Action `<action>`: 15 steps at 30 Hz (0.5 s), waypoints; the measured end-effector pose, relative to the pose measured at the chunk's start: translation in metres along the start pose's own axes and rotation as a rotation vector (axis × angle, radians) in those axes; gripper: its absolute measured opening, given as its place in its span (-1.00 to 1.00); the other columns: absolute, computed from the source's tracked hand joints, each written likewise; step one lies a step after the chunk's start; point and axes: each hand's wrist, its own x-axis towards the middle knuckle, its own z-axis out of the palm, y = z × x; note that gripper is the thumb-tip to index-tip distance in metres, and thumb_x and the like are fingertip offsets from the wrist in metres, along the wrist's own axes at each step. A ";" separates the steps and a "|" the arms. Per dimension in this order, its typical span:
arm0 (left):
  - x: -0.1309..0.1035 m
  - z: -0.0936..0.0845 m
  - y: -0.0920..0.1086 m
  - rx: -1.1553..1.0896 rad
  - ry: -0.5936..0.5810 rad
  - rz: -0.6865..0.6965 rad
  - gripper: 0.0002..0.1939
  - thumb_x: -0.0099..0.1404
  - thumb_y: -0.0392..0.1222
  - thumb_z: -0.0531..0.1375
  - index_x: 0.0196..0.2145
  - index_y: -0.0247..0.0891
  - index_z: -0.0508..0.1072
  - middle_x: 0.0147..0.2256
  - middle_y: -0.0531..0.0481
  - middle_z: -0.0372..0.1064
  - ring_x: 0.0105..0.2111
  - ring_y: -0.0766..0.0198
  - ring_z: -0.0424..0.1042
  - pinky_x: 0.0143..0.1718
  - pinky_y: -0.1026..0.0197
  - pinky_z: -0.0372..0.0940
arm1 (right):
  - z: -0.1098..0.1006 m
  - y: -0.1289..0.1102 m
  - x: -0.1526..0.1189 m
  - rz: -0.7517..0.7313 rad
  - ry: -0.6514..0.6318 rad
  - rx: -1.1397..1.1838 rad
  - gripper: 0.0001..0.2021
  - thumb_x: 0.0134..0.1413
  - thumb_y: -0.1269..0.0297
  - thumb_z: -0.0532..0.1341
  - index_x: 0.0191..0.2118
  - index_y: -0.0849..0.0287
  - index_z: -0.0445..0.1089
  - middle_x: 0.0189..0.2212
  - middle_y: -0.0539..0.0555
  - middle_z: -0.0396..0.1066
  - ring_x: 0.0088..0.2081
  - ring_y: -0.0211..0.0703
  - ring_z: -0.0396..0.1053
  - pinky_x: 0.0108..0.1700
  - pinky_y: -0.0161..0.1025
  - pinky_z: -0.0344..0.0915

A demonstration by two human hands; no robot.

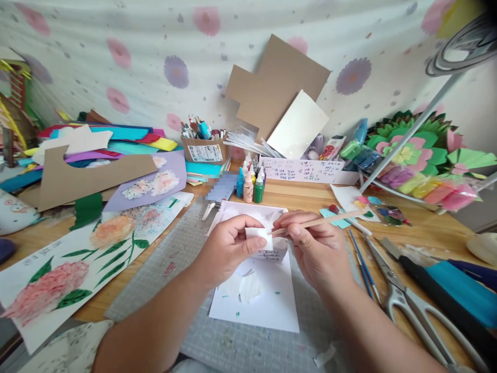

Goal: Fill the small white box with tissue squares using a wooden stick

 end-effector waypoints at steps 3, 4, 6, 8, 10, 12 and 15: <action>-0.002 0.004 0.001 -0.154 -0.018 -0.034 -0.78 0.20 -0.07 0.32 -0.40 -0.28 0.45 -0.52 0.11 0.37 -0.51 0.39 0.36 -0.42 0.32 0.24 | 0.002 -0.003 0.000 0.011 -0.020 0.040 -0.95 0.10 0.30 0.34 -0.33 0.04 0.58 -0.35 -0.01 0.56 -0.24 -0.22 0.48 -0.11 -0.22 0.41; -0.002 0.005 0.001 -0.197 -0.031 -0.033 -0.78 0.21 -0.07 0.31 -0.42 -0.28 0.45 -0.53 0.11 0.37 -0.51 0.39 0.36 -0.42 0.32 0.24 | 0.003 -0.004 0.000 0.012 -0.021 0.054 -0.95 0.10 0.30 0.34 -0.33 0.05 0.58 -0.35 -0.01 0.56 -0.24 -0.22 0.49 -0.11 -0.21 0.42; -0.003 0.006 0.002 -0.255 -0.064 -0.023 -0.79 0.24 -0.10 0.30 -0.43 -0.29 0.46 -0.55 0.10 0.39 -0.51 0.39 0.36 -0.41 0.33 0.23 | 0.004 -0.006 0.000 0.006 -0.021 0.079 -0.95 0.10 0.30 0.34 -0.32 0.05 0.58 -0.35 0.00 0.56 -0.23 -0.21 0.49 -0.11 -0.20 0.43; -0.003 0.006 0.004 -0.292 -0.093 -0.007 -0.80 0.26 -0.14 0.28 -0.44 -0.31 0.46 -0.55 0.08 0.41 -0.51 0.39 0.36 -0.41 0.33 0.22 | 0.006 -0.008 0.000 0.000 -0.027 0.098 -0.95 0.10 0.30 0.34 -0.32 0.06 0.58 -0.35 0.01 0.56 -0.23 -0.19 0.49 -0.13 -0.19 0.45; -0.003 0.007 0.005 -0.325 -0.112 0.003 -0.80 0.26 -0.15 0.28 -0.46 -0.31 0.46 -0.55 0.06 0.41 -0.51 0.39 0.35 -0.41 0.32 0.22 | 0.007 -0.009 0.000 0.002 -0.033 0.110 -0.95 0.10 0.31 0.34 -0.32 0.06 0.58 -0.34 0.01 0.56 -0.23 -0.19 0.49 -0.15 -0.19 0.47; -0.002 0.008 0.005 -0.350 -0.124 -0.003 -0.80 0.26 -0.15 0.28 -0.45 -0.31 0.47 -0.54 0.05 0.42 -0.51 0.38 0.36 -0.42 0.32 0.23 | 0.007 -0.010 -0.001 0.004 -0.032 0.115 -0.95 0.10 0.31 0.33 -0.31 0.07 0.58 -0.34 0.01 0.55 -0.23 -0.19 0.50 -0.15 -0.19 0.48; -0.002 0.008 0.004 -0.365 -0.131 -0.012 -0.80 0.26 -0.15 0.29 -0.45 -0.31 0.47 -0.53 0.05 0.41 -0.50 0.37 0.37 -0.41 0.31 0.24 | 0.006 -0.009 -0.001 0.006 -0.027 0.117 -0.95 0.10 0.31 0.33 -0.32 0.07 0.58 -0.35 0.02 0.55 -0.23 -0.19 0.50 -0.16 -0.19 0.49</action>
